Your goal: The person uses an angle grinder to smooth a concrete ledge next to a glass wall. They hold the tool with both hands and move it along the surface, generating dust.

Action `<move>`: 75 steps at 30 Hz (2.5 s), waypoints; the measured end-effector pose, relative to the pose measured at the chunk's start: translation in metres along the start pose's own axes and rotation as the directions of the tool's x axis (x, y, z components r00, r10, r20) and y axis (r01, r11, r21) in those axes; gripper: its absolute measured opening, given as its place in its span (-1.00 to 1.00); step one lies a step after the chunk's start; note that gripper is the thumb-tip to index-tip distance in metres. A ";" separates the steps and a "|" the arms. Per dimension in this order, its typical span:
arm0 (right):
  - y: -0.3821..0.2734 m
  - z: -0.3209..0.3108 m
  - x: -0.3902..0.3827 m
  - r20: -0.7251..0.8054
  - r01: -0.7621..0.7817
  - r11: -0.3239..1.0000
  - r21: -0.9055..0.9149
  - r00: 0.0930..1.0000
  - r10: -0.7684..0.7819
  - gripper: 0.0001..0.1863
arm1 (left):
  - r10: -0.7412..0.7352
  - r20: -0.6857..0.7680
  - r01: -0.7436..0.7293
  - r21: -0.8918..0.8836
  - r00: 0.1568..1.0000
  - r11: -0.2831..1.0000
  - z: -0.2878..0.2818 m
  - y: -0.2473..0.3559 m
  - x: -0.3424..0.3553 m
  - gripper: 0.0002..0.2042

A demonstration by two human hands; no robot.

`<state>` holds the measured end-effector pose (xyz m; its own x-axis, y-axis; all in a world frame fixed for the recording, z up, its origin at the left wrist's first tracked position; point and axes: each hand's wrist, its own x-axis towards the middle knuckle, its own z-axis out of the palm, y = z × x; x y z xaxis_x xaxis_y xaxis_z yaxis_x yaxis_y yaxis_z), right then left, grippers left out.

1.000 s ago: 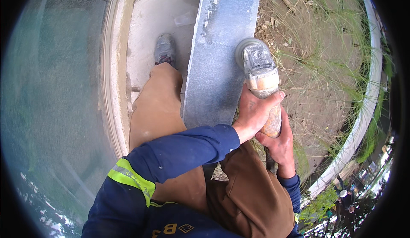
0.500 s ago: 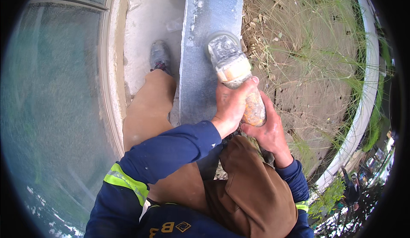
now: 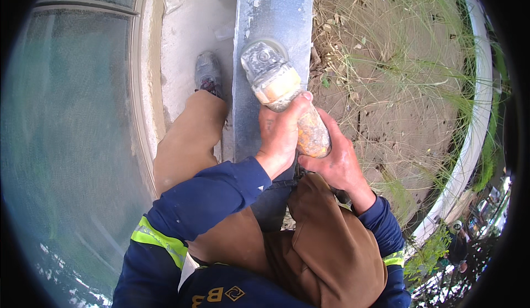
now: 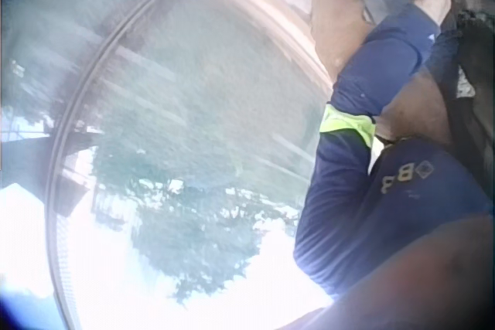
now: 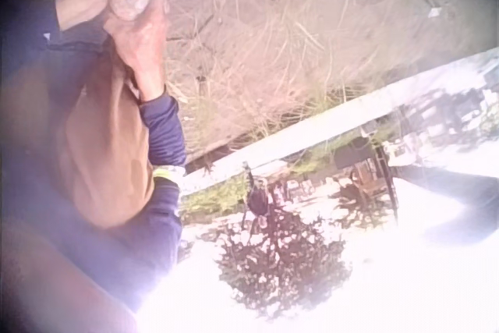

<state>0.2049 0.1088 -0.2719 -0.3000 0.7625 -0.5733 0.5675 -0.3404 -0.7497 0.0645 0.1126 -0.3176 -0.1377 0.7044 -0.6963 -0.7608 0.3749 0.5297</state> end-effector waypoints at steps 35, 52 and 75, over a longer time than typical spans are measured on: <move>0.021 -0.007 -0.028 -0.187 -0.052 0.988 0.144 0.979 0.079 -0.03 | -0.025 0.128 0.016 0.074 0.991 0.997 0.027 -0.030 -0.001 -0.64; 0.018 -0.011 -0.032 -0.166 -0.064 0.968 0.243 0.980 0.107 -0.02 | -0.101 0.221 0.085 0.079 0.970 0.993 0.029 -0.035 0.002 -0.48; 0.020 -0.015 -0.036 -0.128 -0.112 0.968 0.223 0.981 0.144 0.03 | -0.076 0.094 0.070 0.072 0.993 0.995 0.035 -0.036 -0.004 -0.56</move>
<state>0.2387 0.0830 -0.2607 -0.1146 0.7699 -0.6278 0.4120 -0.5383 -0.7352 0.1144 0.1176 -0.3165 -0.0193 0.7270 -0.6863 -0.7210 0.4654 0.5133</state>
